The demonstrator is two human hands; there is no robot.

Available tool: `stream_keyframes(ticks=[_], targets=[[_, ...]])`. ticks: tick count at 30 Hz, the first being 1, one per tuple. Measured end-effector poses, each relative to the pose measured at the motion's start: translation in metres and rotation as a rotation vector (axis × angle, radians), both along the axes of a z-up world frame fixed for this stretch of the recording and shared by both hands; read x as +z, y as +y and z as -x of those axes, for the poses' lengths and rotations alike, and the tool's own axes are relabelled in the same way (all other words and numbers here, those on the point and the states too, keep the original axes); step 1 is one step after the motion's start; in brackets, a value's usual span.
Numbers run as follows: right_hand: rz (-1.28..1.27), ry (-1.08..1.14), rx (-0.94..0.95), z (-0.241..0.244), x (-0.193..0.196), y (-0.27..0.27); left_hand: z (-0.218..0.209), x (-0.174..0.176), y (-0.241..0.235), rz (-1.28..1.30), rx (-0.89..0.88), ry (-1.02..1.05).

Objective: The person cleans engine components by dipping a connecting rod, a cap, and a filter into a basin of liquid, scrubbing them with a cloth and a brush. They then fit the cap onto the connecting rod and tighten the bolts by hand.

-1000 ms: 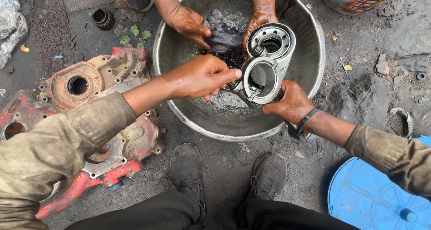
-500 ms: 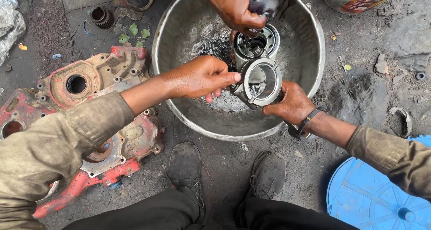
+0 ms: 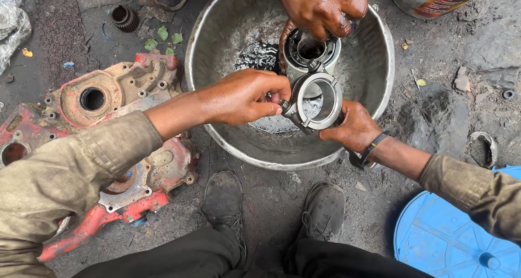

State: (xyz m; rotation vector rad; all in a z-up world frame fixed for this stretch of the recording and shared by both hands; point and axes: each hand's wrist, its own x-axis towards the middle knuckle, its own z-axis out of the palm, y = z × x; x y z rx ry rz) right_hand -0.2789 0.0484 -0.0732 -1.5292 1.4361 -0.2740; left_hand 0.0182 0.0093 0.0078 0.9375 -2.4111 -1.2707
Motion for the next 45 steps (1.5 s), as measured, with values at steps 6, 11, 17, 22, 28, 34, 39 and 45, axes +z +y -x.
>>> stream_keyframes(ticks=[6,11,17,22,28,34,39,45], targets=[[0.008,-0.016,-0.005,-0.001,0.0,-0.001,0.005,-0.006,-0.001,-0.257,0.15,-0.106],[0.005,0.001,0.0,-0.003,-0.002,-0.004,0.01,-0.015,-0.001,-0.151,0.184,-0.118],[0.031,-0.031,0.044,0.003,-0.005,-0.002,0.007,-0.013,0.01,-0.071,0.146,-0.018],[0.023,-0.118,0.06,0.007,-0.006,-0.002,0.005,-0.012,0.012,0.049,0.047,0.011],[-0.032,-0.119,0.038,0.002,0.0,-0.002,0.002,-0.013,0.01,0.092,0.012,0.092],[-0.186,-0.32,0.062,0.002,0.004,0.002,0.003,-0.004,0.018,0.081,0.027,0.115],[-0.141,-0.222,0.013,0.002,0.005,0.006,0.006,0.0,0.02,0.109,0.105,-0.062],[-0.133,-0.154,-0.029,0.002,0.007,0.011,0.02,-0.013,0.025,-0.306,0.248,-0.004]])
